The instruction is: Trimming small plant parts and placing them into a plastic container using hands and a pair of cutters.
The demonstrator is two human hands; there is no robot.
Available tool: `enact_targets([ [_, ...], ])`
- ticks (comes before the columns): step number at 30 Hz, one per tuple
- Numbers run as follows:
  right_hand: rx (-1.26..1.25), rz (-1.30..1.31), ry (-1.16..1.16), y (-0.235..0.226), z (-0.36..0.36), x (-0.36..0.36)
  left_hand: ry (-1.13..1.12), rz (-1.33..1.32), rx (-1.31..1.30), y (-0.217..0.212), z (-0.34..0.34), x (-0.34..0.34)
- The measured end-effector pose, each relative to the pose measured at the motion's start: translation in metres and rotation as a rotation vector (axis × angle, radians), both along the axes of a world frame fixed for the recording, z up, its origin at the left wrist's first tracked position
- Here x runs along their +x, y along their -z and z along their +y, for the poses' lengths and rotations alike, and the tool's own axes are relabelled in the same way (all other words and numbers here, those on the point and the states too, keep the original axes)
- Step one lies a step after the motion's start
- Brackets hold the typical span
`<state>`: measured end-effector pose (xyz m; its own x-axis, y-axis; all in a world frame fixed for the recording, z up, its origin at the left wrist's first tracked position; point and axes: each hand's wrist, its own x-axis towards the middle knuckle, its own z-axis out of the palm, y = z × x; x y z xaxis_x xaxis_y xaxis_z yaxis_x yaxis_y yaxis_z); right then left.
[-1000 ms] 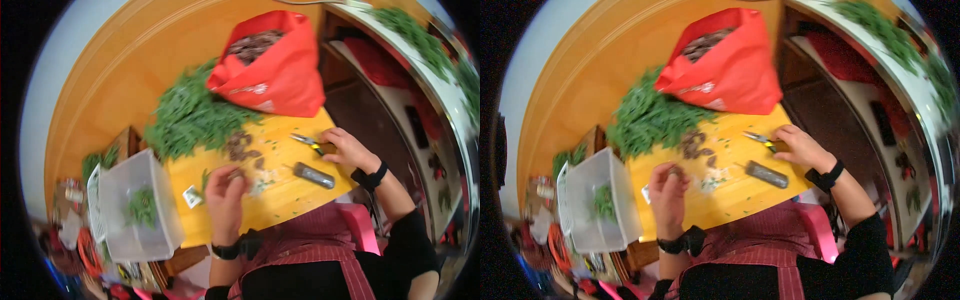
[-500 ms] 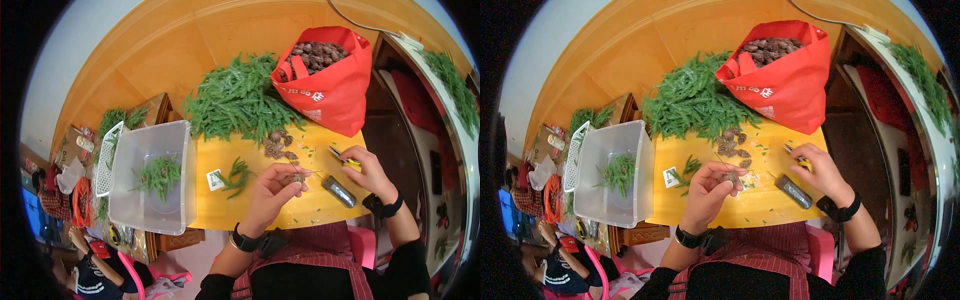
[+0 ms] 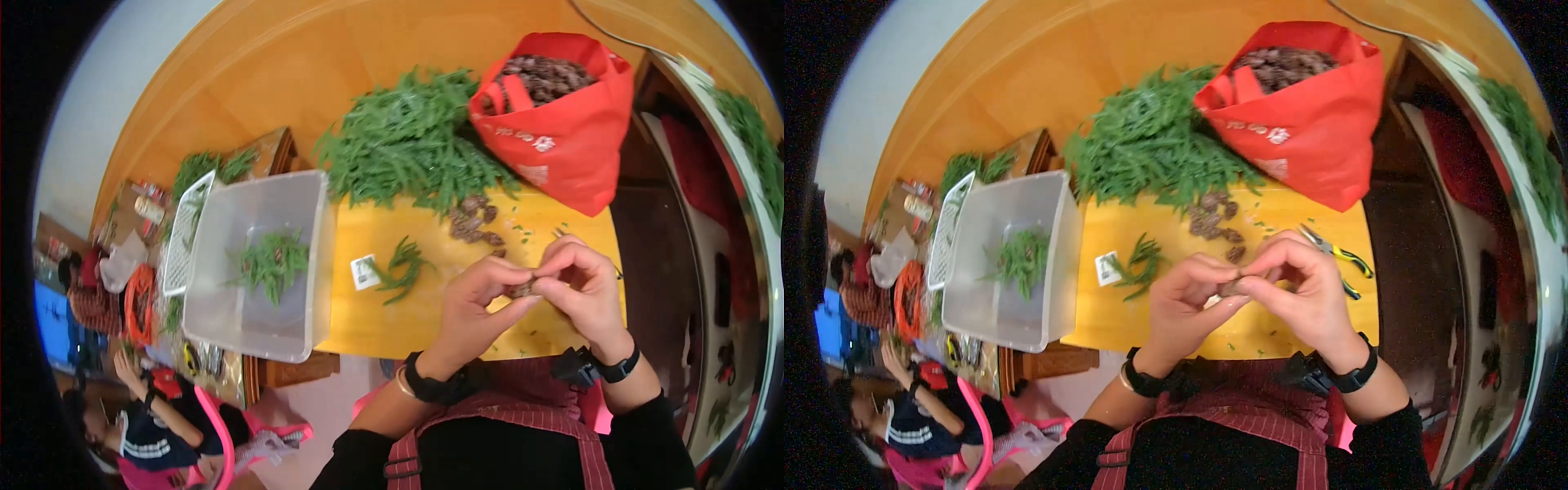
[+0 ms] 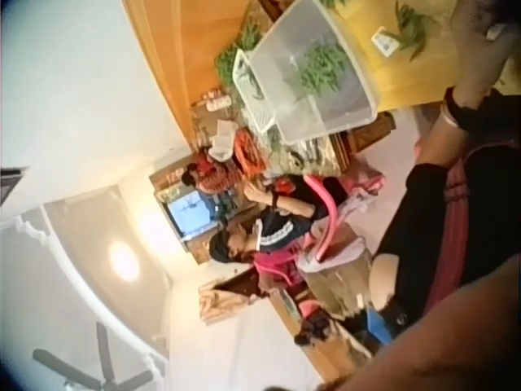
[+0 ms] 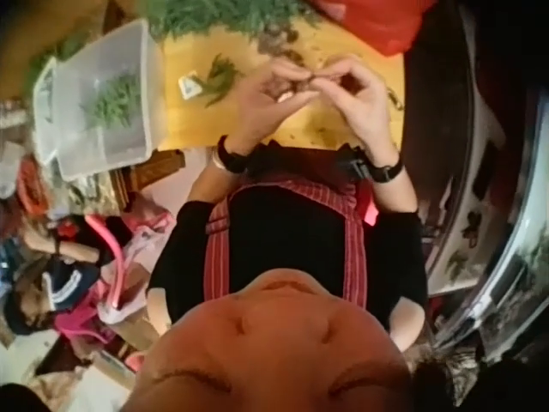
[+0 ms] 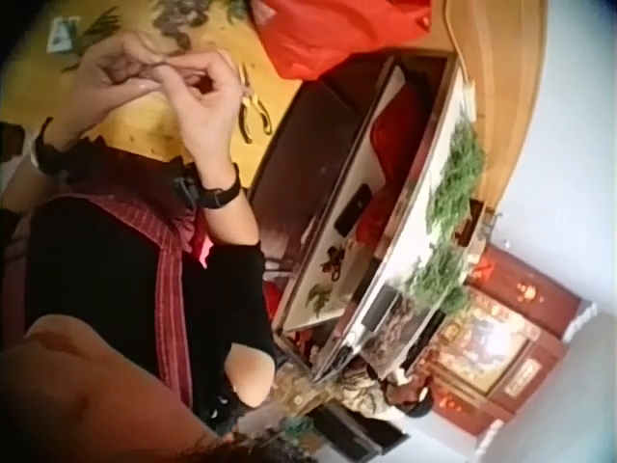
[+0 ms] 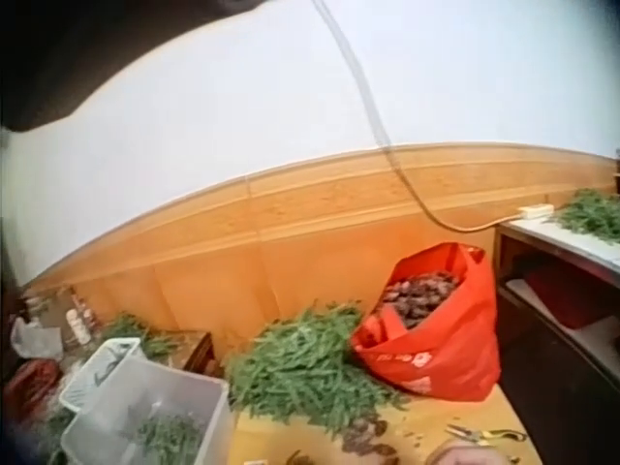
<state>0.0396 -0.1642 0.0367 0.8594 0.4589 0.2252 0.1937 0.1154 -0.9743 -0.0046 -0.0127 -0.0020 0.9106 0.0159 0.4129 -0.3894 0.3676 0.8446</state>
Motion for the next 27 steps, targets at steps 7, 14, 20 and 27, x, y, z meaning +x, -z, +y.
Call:
enact_targets([
  [7,0.001,-0.075,0.119,0.013,0.014,-0.006,-0.227,-0.07,0.279,0.003,0.004,-0.004],
  [14,0.228,0.053,0.063,0.019,0.019,-0.01,-0.376,-0.213,0.383,-0.002,0.002,-0.004],
  [20,0.392,0.254,0.085,0.035,0.026,-0.009,-0.299,0.051,0.419,-0.006,0.016,0.001],
  [27,0.289,0.406,0.053,0.042,0.009,-0.006,-0.648,0.364,1.358,0.049,0.097,0.009],
])
